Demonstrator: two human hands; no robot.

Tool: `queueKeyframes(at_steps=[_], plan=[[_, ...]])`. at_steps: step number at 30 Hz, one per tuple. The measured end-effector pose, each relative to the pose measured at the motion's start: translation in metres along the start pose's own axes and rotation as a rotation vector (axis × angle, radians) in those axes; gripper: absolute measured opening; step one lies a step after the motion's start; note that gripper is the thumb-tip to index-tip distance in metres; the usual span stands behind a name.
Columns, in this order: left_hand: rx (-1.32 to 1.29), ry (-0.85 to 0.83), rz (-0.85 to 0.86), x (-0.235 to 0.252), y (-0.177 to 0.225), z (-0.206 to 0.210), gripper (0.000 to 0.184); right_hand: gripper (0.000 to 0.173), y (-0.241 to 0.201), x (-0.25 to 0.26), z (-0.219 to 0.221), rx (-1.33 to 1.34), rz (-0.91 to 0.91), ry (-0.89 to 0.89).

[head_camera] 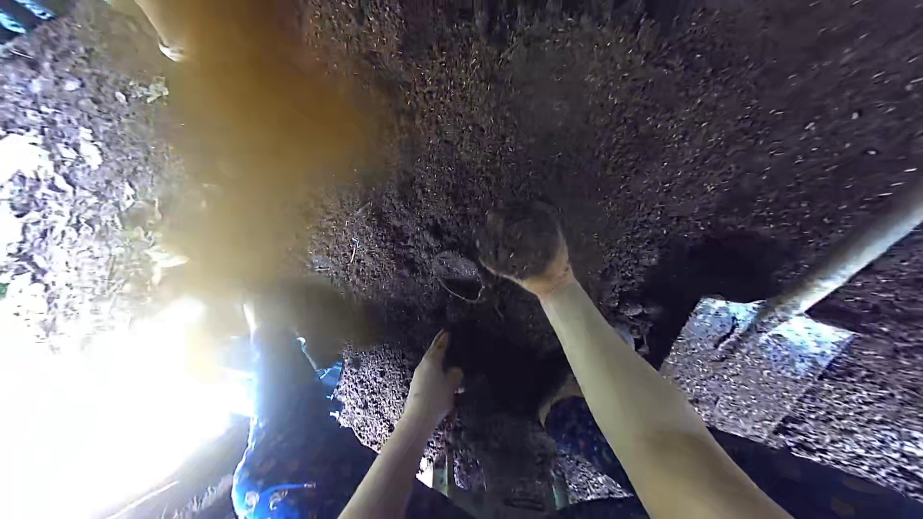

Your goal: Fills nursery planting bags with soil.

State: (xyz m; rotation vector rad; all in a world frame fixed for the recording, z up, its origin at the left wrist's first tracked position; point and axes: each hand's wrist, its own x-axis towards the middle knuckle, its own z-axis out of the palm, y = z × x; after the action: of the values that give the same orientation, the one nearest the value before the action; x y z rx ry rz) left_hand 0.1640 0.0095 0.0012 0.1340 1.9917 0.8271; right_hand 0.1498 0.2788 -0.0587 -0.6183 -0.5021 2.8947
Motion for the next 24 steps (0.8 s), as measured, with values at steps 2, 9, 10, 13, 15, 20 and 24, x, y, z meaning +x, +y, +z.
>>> queueKeyframes(at_steps=[2, 9, 10, 13, 15, 20, 24], plan=[[-0.040, 0.029, 0.011, -0.001, -0.002, 0.006, 0.070, 0.086, 0.024, -0.025, -0.004, -0.013, 0.092, -0.019], [-0.135, 0.095, 0.053, -0.007, -0.011, 0.014, 0.066, 0.071, 0.085, -0.101, 0.026, -0.161, 0.188, 0.038], [-0.116, 0.106, 0.046, -0.007, -0.013, 0.014, 0.065, 0.065, 0.089, -0.107, 0.032, -0.223, 0.180, 0.114], [-0.073, 0.114, 0.050, -0.008, -0.021, 0.014, 0.064, 0.055, 0.094, -0.118, 0.051, -0.560, 0.157, 0.413], [-0.100, 0.094, 0.079, -0.008, -0.027, 0.015, 0.066, 0.052, 0.098, -0.123, 0.066, -0.874, 0.125, 0.413], [-0.154, 0.099, 0.136, -0.009, -0.040, 0.015, 0.071, 0.037, 0.094, -0.130, 0.088, -1.841, 0.036, 0.135], [-0.162, 0.087, 0.156, -0.009, -0.051, 0.013, 0.070, 0.053, 0.091, -0.118, 0.062, -2.008, 0.345, 0.315]])
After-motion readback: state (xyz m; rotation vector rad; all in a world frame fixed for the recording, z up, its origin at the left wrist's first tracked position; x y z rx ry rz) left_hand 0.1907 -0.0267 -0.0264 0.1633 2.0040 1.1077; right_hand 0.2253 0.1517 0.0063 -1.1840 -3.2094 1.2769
